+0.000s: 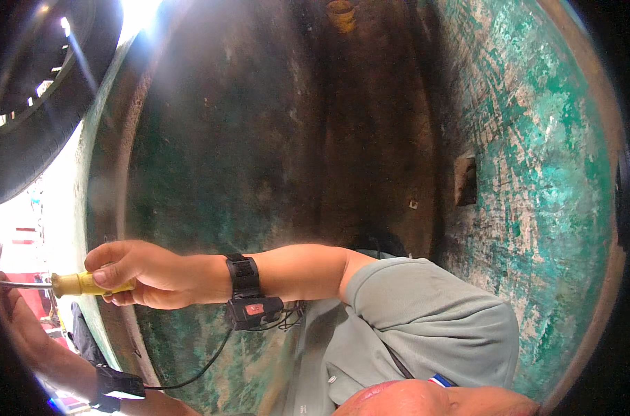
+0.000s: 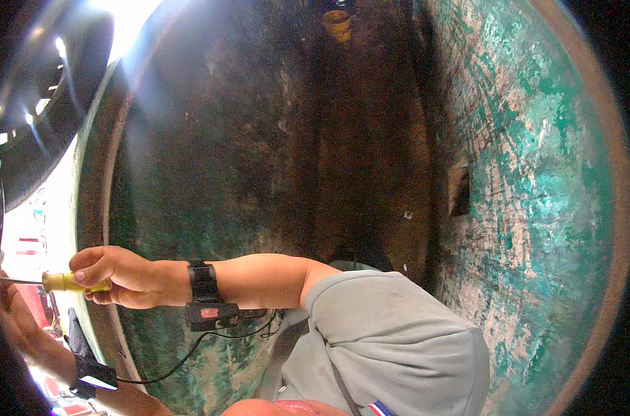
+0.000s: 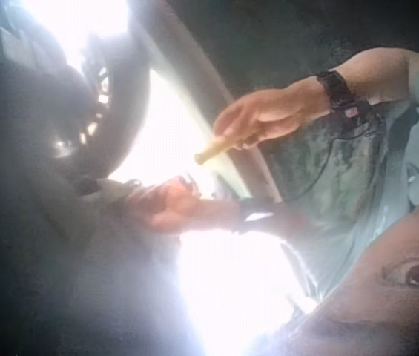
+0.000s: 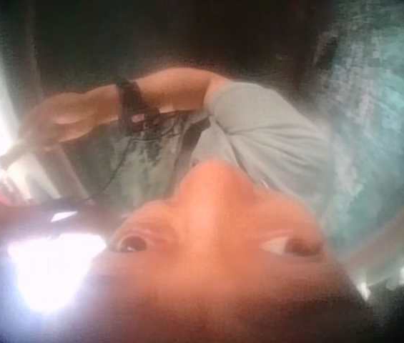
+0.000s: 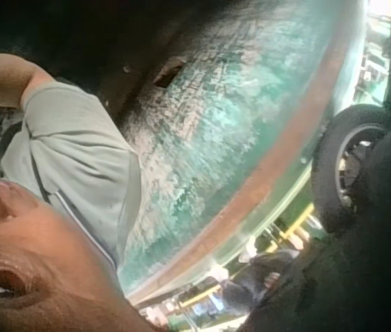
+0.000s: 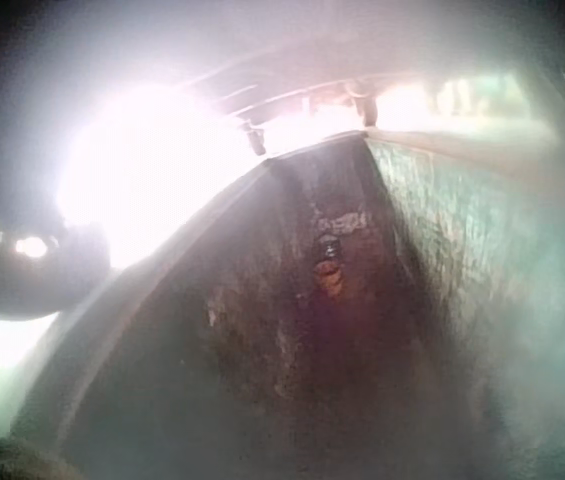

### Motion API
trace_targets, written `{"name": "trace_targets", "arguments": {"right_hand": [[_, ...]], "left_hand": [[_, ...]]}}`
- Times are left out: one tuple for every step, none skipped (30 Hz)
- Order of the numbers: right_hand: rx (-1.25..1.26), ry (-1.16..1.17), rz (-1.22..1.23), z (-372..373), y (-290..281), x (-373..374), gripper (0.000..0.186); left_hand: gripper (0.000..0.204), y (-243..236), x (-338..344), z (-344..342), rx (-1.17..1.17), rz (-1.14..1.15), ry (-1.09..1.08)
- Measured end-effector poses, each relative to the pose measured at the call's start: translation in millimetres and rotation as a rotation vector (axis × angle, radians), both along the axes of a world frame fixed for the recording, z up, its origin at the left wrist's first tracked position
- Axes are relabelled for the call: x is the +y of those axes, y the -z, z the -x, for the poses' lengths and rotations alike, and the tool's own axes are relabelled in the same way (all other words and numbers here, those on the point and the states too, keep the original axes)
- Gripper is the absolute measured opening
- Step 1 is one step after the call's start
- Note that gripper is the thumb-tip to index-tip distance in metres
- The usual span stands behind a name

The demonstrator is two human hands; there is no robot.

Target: The person lies on the floor beneath a vehicle and uses a yellow-handled screwdriver to pry at a component near the wheel well. They then stand, retrieve a ratchet and socket from a tool rack, and return to the vehicle to tighten bolts under the chassis.

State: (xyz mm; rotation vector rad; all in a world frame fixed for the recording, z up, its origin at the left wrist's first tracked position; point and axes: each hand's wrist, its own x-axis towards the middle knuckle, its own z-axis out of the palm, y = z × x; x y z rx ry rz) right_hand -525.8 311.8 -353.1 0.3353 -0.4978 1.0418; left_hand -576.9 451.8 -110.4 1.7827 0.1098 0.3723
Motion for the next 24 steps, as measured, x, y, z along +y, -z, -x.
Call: {"name": "trace_targets", "arguments": {"right_hand": [[0.027, -0.010, 0.001, 2, 1, 3, 0.030], [0.019, -0.006, -0.010, 4, 2, 7, 0.029], [0.012, -0.007, -0.025, 5, 3, 11, 0.028], [0.013, 0.007, -0.051, 3, 3, 13, 0.027], [0.048, 0.028, -0.064, 4, 1, 10, 0.026], [0.055, 0.081, -0.040, 4, -1, 11, 0.028], [0.055, 0.119, -0.018, 8, -4, 12, 0.029], [0.035, 0.223, -0.014, 0, -3, 14, 0.031], [0.053, 0.291, -0.013, -6, 0, 12, 0.032], [0.073, 0.233, -0.032, 7, -3, 15, 0.035], [0.120, 0.069, 0.002, 11, -9, 4, 0.038], [0.083, 0.119, -0.033, 0, -2, 9, 0.036], [-0.044, 0.091, -0.165, -4, 1, 16, 0.033], [-0.066, 0.015, -0.076, -4, 0, 11, 0.037], [-0.082, -0.129, -0.109, -6, 0, 4, 0.047], [-0.113, -0.223, -0.172, -10, 6, -2, 0.045], [-0.147, -0.315, -0.233, -13, 13, -1, 0.045], [-0.163, -0.302, -0.195, -7, 13, 1, 0.044], [-0.174, -0.257, -0.162, -6, 12, 5, 0.043], [-0.163, -0.105, -0.071, -12, 15, 4, 0.041], [-0.168, 0.001, -0.004, -6, 10, 2, 0.039], [-0.155, 0.060, 0.031, -5, 7, -5, 0.036], [-0.146, 0.117, 0.083, -3, 5, -11, 0.034], [-0.107, 0.118, 0.083, -2, 7, -10, 0.034]], "left_hand": [[0.020, -7, -2, -16, 0.486, 0.129, 0.050], [0.020, -19, -8, -37, 0.972, 0.260, 0.100], [0.020, -32, -14, -59, 1.457, 0.396, 0.146], [0.020, -36, -18, -56, 1.390, 0.362, 0.102], [0.020, -34, -19, -44, 1.132, 0.329, 0.054], [0.020, -27, -20, -28, 0.777, 0.232, 0.011], [0.020, -17, -19, -3, 0.324, 0.076, -0.048], [0.020, -4, -13, -3, -0.039, -0.041, -0.072], [0.020, 2, -9, -10, -0.221, -0.077, -0.079], [0.021, -1, -14, 17, -0.362, -0.110, -0.173], [0.021, -3, -18, 27, -0.469, -0.116, -0.213], [0.022, 2, -16, 6, -0.542, -0.089, -0.165], [0.023, 1, -25, 6, -0.607, -0.080, -0.174], [0.023, 1, -26, 7, -0.657, -0.068, -0.191], [0.024, -2, -27, 5, -0.678, -0.041, -0.182], [0.025, -6, -31, 4, -0.673, -0.007, -0.159], [0.025, -18, -4, 13, -0.580, 0.069, 0.016], [0.024, -31, 22, 35, -0.478, 0.134, 0.144], [0.023, -19, 9, 31, -0.458, 0.211, 0.214], [0.022, -4, -6, 11, -0.419, 0.303, 0.330], [0.020, 1, -22, 15, -0.481, 0.270, 0.354], [0.019, 9, -34, 6, -0.564, 0.281, 0.277], [0.017, 15, -42, 4, -0.658, 0.308, 0.196], [0.017, 20, -45, 5, -0.669, 0.293, 0.181]]}}
